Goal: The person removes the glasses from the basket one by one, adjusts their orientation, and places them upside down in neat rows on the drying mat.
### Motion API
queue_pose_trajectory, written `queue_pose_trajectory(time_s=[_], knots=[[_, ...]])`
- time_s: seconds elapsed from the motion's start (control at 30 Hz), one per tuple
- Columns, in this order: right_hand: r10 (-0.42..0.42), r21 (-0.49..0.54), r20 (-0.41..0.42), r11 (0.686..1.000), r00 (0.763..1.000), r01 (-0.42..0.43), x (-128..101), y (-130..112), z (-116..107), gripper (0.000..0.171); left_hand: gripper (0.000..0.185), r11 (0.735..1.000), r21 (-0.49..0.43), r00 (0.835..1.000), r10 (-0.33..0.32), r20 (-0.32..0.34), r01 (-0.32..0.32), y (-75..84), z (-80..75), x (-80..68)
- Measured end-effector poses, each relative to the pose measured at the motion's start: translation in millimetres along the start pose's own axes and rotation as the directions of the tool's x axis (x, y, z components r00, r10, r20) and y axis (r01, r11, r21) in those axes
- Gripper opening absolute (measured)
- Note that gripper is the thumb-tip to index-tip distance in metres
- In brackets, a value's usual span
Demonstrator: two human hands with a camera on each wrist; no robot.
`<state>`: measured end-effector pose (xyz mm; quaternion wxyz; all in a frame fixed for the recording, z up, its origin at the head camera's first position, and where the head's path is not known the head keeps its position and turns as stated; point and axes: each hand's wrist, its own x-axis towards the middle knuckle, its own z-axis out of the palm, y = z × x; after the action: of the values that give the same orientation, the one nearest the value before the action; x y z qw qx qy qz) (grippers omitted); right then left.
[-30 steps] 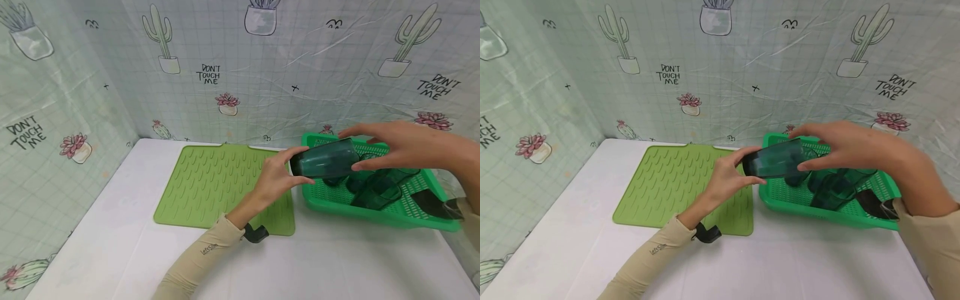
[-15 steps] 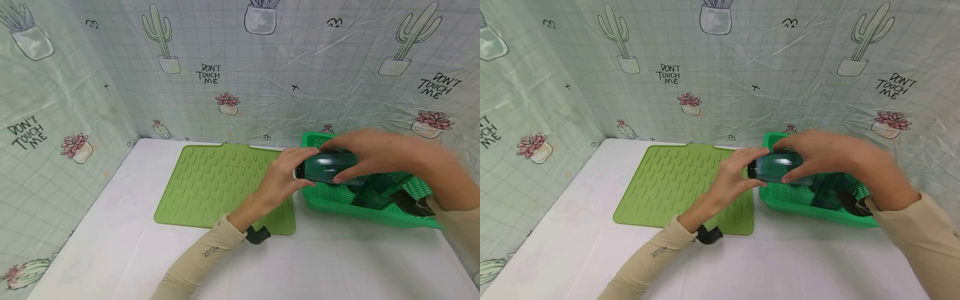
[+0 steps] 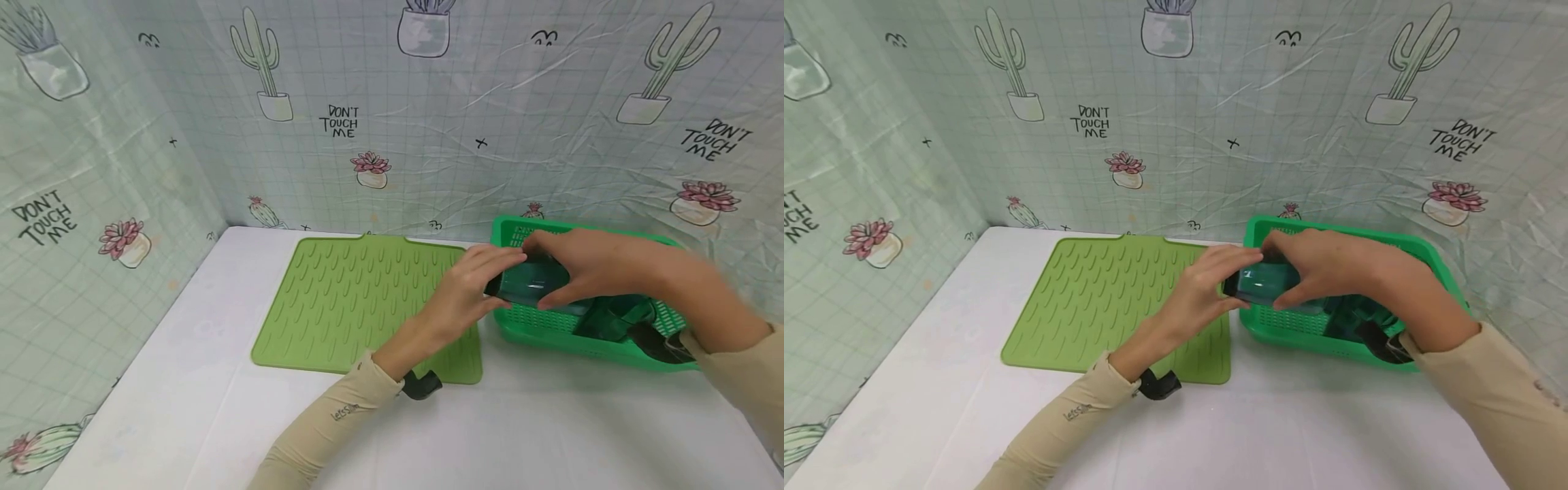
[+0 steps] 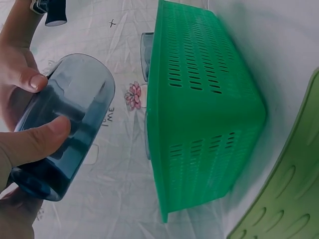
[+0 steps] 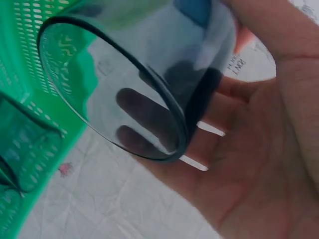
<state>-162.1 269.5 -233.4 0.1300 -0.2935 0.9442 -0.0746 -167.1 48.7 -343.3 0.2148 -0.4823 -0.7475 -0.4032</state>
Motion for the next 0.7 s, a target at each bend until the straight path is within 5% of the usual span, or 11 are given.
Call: queue_pose_trajectory(time_s=[0.27, 0.4, 0.5, 0.57, 0.7], knots=[[-0.048, -0.096, -0.211, 0.995, 0.976, 0.028, -4.1, -0.6, 14.5, 0.073, 0.068, 0.993, 0.105, 0.998, 0.059, 0.029, -0.062, -5.2, -3.1, -0.1], [-0.035, -0.139, -0.301, 0.99, 0.953, -0.008, -7.0, 0.9, 21.9, 0.075, 0.08, 1.0, -0.006, 0.999, 0.017, 0.038, -0.017, -11.9, -5.2, 0.9], [-0.016, -0.135, -0.354, 0.99, 0.935, -0.034, -7.8, 1.7, 27.6, 0.076, 0.09, 0.979, -0.183, 0.996, -0.084, 0.033, 0.089, -15.6, -6.3, 0.9], [0.007, -0.109, -0.386, 0.993, 0.923, -0.053, -8.2, 1.5, 31.4, 0.076, 0.089, 0.923, -0.346, 0.985, -0.173, 0.017, 0.168, -16.3, -6.3, -0.1], [0.043, -0.037, -0.448, 0.997, 0.893, -0.066, -7.3, 0.6, 36.8, 0.076, 0.08, 0.71, -0.666, 0.949, -0.316, -0.013, 0.228, -18.8, -7.0, -2.4]])
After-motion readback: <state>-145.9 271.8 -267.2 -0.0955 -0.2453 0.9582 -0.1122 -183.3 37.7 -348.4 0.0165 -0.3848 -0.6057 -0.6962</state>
